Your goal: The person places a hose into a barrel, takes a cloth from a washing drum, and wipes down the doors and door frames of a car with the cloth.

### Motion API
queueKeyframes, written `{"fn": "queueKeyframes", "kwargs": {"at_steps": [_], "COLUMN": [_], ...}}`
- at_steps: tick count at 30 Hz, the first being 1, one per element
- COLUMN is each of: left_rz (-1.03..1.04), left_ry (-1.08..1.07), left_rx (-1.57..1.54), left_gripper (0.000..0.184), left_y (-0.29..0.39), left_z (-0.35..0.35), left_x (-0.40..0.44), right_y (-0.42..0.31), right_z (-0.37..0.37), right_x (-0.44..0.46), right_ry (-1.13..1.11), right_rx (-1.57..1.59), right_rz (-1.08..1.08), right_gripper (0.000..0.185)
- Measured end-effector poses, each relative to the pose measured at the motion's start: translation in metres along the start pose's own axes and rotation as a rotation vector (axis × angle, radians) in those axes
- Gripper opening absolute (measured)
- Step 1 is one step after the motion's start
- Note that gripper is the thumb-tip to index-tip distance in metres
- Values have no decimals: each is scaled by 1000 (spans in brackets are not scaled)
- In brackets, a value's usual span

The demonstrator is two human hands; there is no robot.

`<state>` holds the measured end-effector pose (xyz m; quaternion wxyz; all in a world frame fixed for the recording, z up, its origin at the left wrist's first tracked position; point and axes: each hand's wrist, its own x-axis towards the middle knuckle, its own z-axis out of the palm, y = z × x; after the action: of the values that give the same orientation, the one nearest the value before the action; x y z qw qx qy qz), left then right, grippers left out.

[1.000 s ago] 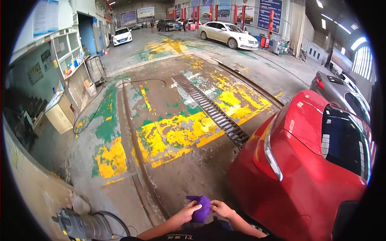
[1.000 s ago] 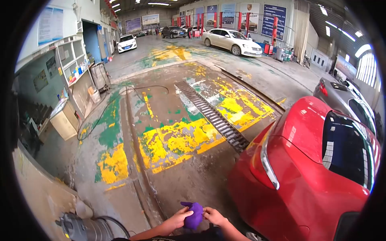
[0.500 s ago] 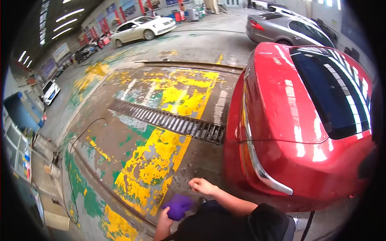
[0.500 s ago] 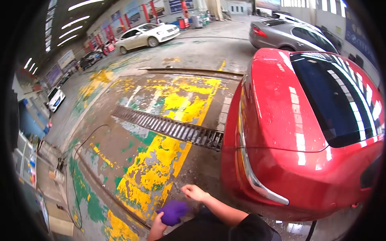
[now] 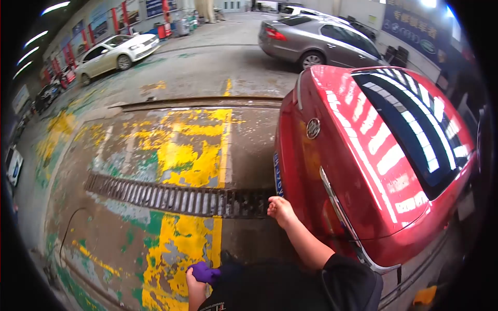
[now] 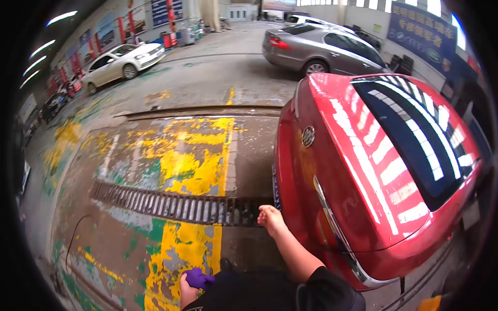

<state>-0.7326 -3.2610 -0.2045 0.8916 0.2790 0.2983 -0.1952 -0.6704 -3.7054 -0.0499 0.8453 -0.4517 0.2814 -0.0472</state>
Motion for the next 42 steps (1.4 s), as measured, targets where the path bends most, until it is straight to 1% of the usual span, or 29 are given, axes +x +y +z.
{"fn": "queueKeyframes", "kwargs": {"at_steps": [2, 3, 4, 6, 7, 10, 11, 12, 14, 16, 17, 18, 19, 20, 22, 23, 24, 25, 26, 27, 28, 29, 30, 31, 35, 38, 40, 41, 42], "left_rz": [-236, -240, -266, -335, -363, -346, -259, -167, -228, -249, -268, -287, -317, -321, -428, -448, -444, -519, -600, -598, -623, -661, -703, -763, -687, -619, -393, -396, -397], "left_ry": [-147, 20, 20, -179, -181, -127, -147, -170, -222, -343, -325, -324, -456, -449, -543, -580, -567, -527, -490, -433, -452, -464, -473, -465, -691, -839, -953, -987, -1019], "left_rx": [137, 192, 225, 348, 377, 478, 537, 592, 534, 550, 582, 609, 636, 632, 448, 411, 403, 443, 484, 524, 540, 572, 605, 602, 905, 1125, 1356, 1405, 1424], "left_gripper": [42, 43, 43, 42, 42, 45, 41, 38, 35, 37, 38, 39, 42, 42, 48, 52, 52, 53, 55, 50, 40, 39, 38, 37, 36, 38, 41, 42, 42], "left_y": [41, 56, 74, 98, 106, 117, 117, 116, 117, 114, 117, 117, 120, 122, 122, 119, 115, 107, 100, 91, 82, 73, 65, 61, 39, 16, -4, -16, -32], "left_z": [44, 91, 127, 181, 196, 254, 277, 305, 357, 434, 463, 500, 542, 578, 640, 669, 687, 697, 705, 718, 734, 746, 759, 780, 905, 1020, 1087, 1114, 1136], "left_x": [49, 61, 80, 124, 155, 257, 280, 303, 345, 365, 376, 392, 396, 404, 431, 446, 476, 514, 549, 578, 608, 642, 674, 700, 779, 822, 851, 871, 895], "right_y": [-38, -58, -76, -111, -122, -128, -123, -116, -106, -100, -99, -107, -116, -127, -162, -178, -190, -200, -206, -218, -234, -230, -237, -245, -336, -417, -464, -479, -496], "right_z": [8, 11, 13, 21, 19, -3, -9, -14, -5, 21, 39, 59, 80, 100, 137, 149, 155, 154, 155, 158, 157, 145, 140, 134, 117, 103, 84, 71, 59], "right_x": [39, 54, 70, 91, 106, 170, 196, 223, 270, 325, 351, 381, 407, 431, 471, 493, 519, 550, 575, 600, 633, 671, 702, 727, 804, 846, 878, 897, 916], "right_ry": [99, 152, 207, 310, 368, 540, 555, 518, 463, 402, 326, 248, 163, 77, -71, -165, -259, -338, -341, -366, -386, -404, -423, -393, -258, -56, 48, 88, 115], "right_rx": [12, 45, 82, 172, 189, 228, 242, 222, 134, 218, 124, 26, -15, -62, -422, -401, -376, -450, -448, -471, -500, -602, -553, -540, -506, -490, -598, -649, -636], "right_rz": [-198, -248, -300, -353, -398, -415, -393, -363, -256, -52, -20, -6, 1, 12, -197, -187, -172, -132, -113, -85, -64, -59, 0, 14, 58, -39, -85, -170, -193], "right_gripper": [16, 16, 16, 15, 15, 15, 17, 17, 14, 14, 15, 16, 19, 22, 31, 35, 39, 46, 46, 47, 48, 52, 54, 54, 49, 47, 40, 31, 31]}}
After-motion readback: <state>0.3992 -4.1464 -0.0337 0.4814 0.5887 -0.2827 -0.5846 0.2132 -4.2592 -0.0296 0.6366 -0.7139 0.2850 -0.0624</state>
